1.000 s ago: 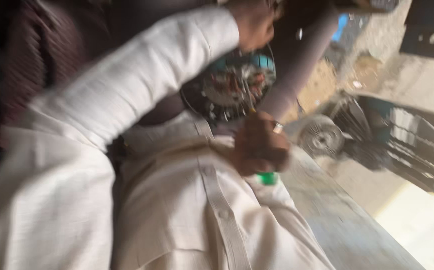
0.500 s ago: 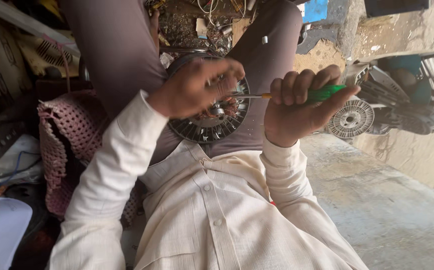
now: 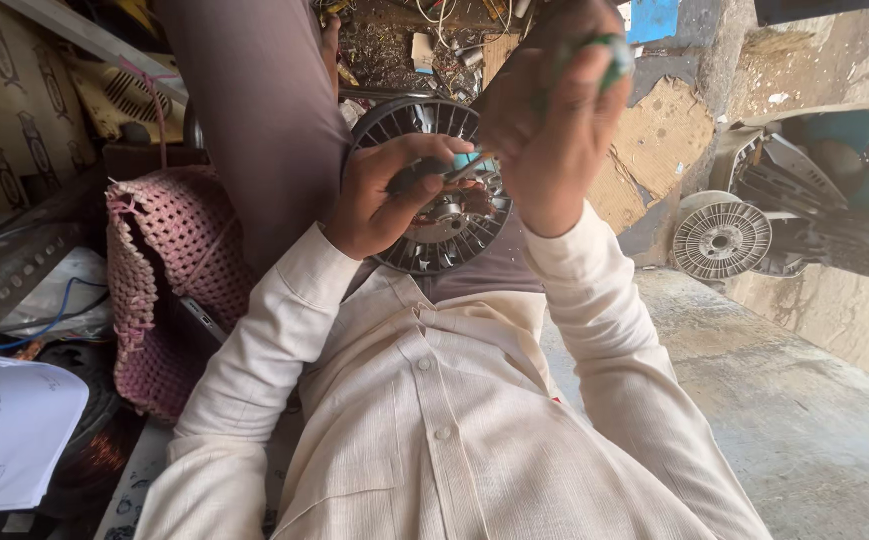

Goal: The person sits on the ground with a fan motor on their lap and repairs it. They use a screwdriver to unscrew parts of the motor housing, manipulate the winding and rotor components by hand, and use pliers to grip and pull parts while working on the motor.

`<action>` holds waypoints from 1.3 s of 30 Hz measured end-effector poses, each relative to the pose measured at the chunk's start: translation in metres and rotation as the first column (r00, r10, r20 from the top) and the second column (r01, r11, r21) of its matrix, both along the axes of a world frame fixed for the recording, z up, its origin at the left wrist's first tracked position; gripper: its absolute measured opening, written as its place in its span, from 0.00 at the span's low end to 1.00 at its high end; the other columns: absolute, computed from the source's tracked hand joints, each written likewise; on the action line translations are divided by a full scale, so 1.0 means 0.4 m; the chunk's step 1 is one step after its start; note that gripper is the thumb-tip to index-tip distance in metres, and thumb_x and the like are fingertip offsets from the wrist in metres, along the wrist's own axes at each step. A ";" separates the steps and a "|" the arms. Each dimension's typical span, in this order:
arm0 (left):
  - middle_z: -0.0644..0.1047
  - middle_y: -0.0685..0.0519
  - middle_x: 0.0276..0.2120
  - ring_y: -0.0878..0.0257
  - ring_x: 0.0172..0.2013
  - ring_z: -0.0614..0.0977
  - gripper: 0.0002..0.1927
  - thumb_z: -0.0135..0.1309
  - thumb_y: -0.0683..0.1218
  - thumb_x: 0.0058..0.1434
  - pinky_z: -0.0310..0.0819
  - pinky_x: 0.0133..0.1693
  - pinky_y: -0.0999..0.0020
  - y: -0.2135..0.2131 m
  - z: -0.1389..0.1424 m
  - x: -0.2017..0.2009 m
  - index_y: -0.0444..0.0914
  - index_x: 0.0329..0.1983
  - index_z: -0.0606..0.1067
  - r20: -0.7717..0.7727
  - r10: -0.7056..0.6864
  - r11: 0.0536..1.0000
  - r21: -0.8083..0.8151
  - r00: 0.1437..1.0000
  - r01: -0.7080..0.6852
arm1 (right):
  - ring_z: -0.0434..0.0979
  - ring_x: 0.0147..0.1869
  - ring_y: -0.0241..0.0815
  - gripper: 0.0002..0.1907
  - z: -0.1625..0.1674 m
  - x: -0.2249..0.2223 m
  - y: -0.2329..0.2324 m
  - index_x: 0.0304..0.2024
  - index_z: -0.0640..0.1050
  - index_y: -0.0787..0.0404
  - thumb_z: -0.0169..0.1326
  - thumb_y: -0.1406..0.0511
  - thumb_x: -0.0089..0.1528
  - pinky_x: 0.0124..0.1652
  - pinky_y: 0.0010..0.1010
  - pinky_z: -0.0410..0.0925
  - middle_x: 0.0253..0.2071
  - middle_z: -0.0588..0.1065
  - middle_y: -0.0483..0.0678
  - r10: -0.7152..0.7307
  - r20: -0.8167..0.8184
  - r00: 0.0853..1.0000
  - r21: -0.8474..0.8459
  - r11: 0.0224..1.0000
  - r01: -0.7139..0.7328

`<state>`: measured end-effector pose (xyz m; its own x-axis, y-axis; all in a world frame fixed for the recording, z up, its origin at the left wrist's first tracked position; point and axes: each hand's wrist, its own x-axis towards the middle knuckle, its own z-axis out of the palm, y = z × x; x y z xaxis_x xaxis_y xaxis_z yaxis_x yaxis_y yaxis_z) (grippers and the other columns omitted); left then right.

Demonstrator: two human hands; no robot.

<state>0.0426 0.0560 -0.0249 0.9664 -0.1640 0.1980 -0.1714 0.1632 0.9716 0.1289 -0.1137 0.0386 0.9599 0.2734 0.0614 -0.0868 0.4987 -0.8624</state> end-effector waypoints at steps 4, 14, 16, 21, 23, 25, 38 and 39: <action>0.78 0.43 0.58 0.53 0.57 0.83 0.12 0.50 0.48 0.77 0.78 0.60 0.60 -0.016 -0.042 -0.041 0.36 0.56 0.71 0.063 0.123 0.992 0.032 0.990 -0.125 | 0.55 0.16 0.31 0.26 0.038 -0.044 0.023 0.39 0.60 0.59 0.52 0.47 0.72 0.18 0.24 0.51 0.18 0.58 0.43 0.125 0.172 0.977 -0.085 0.990 -0.112; 0.82 0.46 0.44 0.60 0.46 0.86 0.17 0.50 0.49 0.76 0.80 0.52 0.66 -0.027 -0.057 -0.058 0.34 0.61 0.71 0.002 0.141 0.989 0.047 0.990 -0.141 | 0.60 0.22 0.33 0.21 0.057 -0.047 0.057 0.38 0.65 0.64 0.55 0.57 0.75 0.24 0.24 0.55 0.23 0.64 0.46 0.171 0.193 0.966 -0.311 0.945 -0.105; 0.82 0.47 0.45 0.60 0.48 0.86 0.15 0.50 0.48 0.77 0.80 0.53 0.66 -0.027 -0.055 -0.055 0.35 0.60 0.71 0.014 0.144 0.989 0.027 0.990 -0.144 | 0.59 0.21 0.31 0.17 0.061 -0.033 0.068 0.39 0.65 0.64 0.54 0.60 0.74 0.23 0.22 0.54 0.23 0.62 0.43 0.146 0.045 0.988 -0.257 0.958 -0.130; 0.79 0.45 0.51 0.57 0.56 0.82 0.18 0.49 0.49 0.77 0.75 0.58 0.63 -0.028 -0.050 -0.044 0.35 0.64 0.66 0.146 0.139 0.987 0.056 0.980 -0.148 | 0.61 0.27 0.42 0.08 0.046 -0.034 0.071 0.47 0.64 0.60 0.50 0.66 0.76 0.28 0.30 0.57 0.29 0.63 0.51 0.263 0.362 0.894 -0.460 0.885 -0.074; 0.79 0.47 0.51 0.59 0.55 0.83 0.16 0.50 0.49 0.78 0.78 0.58 0.64 -0.031 -0.053 -0.042 0.36 0.62 0.66 0.044 0.158 0.987 -0.021 0.986 -0.157 | 0.63 0.24 0.36 0.14 0.026 -0.031 0.069 0.57 0.61 0.58 0.48 0.67 0.71 0.25 0.30 0.59 0.29 0.67 0.45 0.110 0.016 0.994 -0.205 0.973 -0.104; 0.79 0.47 0.51 0.60 0.55 0.83 0.16 0.51 0.49 0.77 0.79 0.57 0.63 -0.037 -0.058 -0.043 0.37 0.61 0.67 -0.018 0.160 0.986 -0.045 0.987 -0.160 | 0.57 0.20 0.32 0.08 0.012 -0.033 0.059 0.51 0.63 0.59 0.48 0.66 0.76 0.21 0.27 0.54 0.24 0.62 0.43 0.151 0.000 0.989 -0.124 0.981 -0.149; 0.80 0.50 0.53 0.61 0.55 0.84 0.17 0.50 0.50 0.78 0.78 0.59 0.64 -0.029 -0.061 -0.044 0.36 0.62 0.68 -0.003 0.055 0.994 -0.097 0.998 -0.055 | 0.58 0.20 0.32 0.13 0.012 -0.042 0.052 0.43 0.66 0.61 0.51 0.62 0.79 0.21 0.25 0.53 0.23 0.61 0.43 0.233 0.132 0.963 -0.245 0.950 -0.196; 0.81 0.50 0.52 0.62 0.53 0.85 0.17 0.49 0.51 0.78 0.79 0.57 0.65 -0.024 -0.062 -0.041 0.36 0.62 0.69 -0.009 0.016 0.993 -0.114 1.000 -0.017 | 0.58 0.20 0.32 0.13 0.011 -0.044 0.056 0.44 0.66 0.61 0.52 0.62 0.79 0.21 0.25 0.53 0.23 0.61 0.43 0.228 0.137 0.964 -0.225 0.955 -0.194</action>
<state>0.0263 0.0463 -0.0496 0.9704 -0.1246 0.2067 -0.1672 0.2704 0.9481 0.1112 -0.0914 0.0431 0.8610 0.4918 0.1296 -0.0234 0.2927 -0.9559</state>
